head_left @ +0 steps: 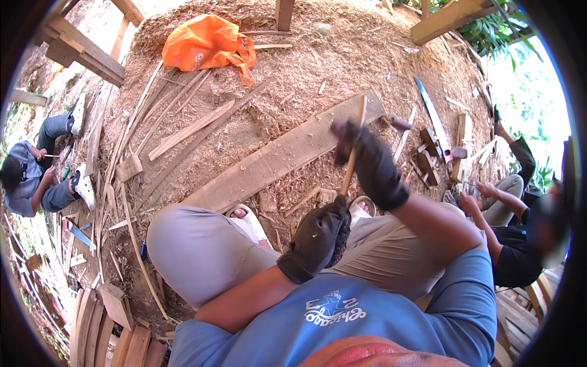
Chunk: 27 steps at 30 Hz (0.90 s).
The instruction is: The person sits on the ground and uses a knife to shave and shape a thin wooden stick. They repeatedly rotate the stick and scrape its surface to smooth it, while other people work nearby.
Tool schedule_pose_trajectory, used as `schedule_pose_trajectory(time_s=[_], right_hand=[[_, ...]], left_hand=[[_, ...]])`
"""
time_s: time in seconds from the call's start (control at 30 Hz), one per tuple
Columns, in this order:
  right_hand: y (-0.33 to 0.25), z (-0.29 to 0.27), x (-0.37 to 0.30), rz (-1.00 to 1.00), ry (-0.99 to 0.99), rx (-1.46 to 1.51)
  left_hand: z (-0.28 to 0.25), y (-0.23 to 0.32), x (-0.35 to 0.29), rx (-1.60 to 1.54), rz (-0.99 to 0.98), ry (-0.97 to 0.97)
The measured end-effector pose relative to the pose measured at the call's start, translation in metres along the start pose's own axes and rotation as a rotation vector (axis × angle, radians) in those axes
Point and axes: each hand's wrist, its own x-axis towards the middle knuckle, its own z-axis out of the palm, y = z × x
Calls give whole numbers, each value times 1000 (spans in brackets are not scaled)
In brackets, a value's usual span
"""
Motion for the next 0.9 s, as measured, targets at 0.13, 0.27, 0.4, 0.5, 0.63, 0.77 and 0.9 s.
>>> schedule_pose_trajectory(time_s=[0.13, 0.27, 0.4, 0.5, 0.63, 0.77, 0.9], right_hand=[[1, -4, 5, -99, -27, -3], [-1, -20, 26, -267, 66, -110], [1, 17, -30, 91, -241, -306], [-11, -31, 49, -156, 57, -84], [21, 0, -20, 25, -200, -144], [-8, -11, 19, -146, -1, -44], [20, -11, 7, -190, 24, 109]], left_hand=[[-15, -17, 12, 78, 248, 3], [-21, -44, 22, 121, 285, 40], [-11, -4, 7, 99, 187, 73], [-8, -2, -3, 48, 114, -35], [-9, -13, 8, 88, 236, 12], [-7, 9, -5, 113, 112, 25], [-15, -34, 20, 173, 367, 46]])
